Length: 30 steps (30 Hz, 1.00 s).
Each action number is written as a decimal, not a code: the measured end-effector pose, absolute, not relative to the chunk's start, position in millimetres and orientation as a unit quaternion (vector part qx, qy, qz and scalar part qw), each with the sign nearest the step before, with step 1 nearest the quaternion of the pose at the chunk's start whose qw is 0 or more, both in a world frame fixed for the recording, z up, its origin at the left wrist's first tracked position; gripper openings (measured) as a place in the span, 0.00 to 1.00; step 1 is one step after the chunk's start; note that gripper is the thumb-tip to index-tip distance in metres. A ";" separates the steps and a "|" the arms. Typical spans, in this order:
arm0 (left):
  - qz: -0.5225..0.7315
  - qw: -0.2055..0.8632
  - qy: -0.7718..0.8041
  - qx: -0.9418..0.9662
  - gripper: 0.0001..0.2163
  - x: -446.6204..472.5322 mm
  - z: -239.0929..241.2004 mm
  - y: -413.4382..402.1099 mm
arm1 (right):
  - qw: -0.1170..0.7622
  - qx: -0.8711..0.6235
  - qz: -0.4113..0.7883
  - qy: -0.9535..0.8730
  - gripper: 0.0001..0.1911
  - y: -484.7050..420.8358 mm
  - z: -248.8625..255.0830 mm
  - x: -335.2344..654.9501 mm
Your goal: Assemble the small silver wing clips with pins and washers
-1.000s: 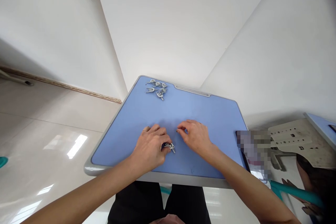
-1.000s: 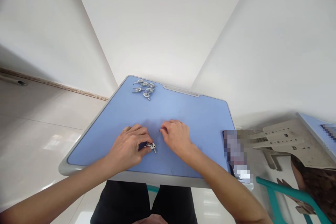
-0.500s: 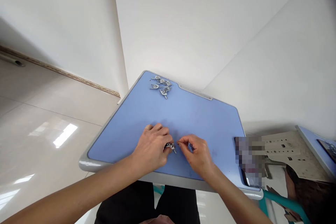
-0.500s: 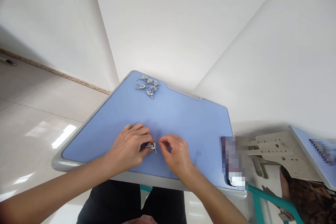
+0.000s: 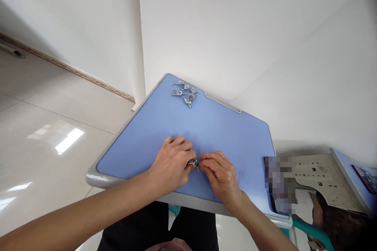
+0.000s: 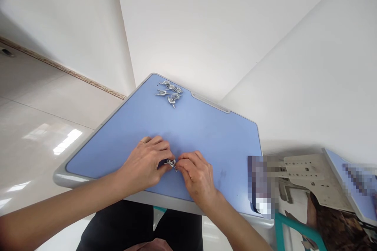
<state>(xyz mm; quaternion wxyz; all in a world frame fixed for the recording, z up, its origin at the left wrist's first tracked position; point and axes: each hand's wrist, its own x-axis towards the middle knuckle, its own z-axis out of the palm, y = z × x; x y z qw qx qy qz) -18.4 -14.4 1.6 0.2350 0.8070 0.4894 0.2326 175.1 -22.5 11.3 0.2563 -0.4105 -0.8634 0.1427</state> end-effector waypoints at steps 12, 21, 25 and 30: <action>0.241 0.250 0.486 0.802 0.03 -19.4 2.9 -14.4 | 0.254 -0.438 0.180 -0.843 0.08 -17.9 -2.9 181.3; 0.231 0.250 0.491 0.802 0.04 -19.4 4.1 -14.9 | 0.276 -0.511 0.234 -0.780 0.06 -27.5 1.1 179.6; 0.237 0.242 0.489 0.804 0.03 -19.4 4.0 -14.9 | 0.285 -0.495 0.222 -0.790 0.09 -27.4 0.1 177.6; 0.241 0.239 0.486 0.806 0.03 -19.1 3.0 -14.6 | 0.281 -0.441 0.155 -0.838 0.10 -24.3 -1.6 179.0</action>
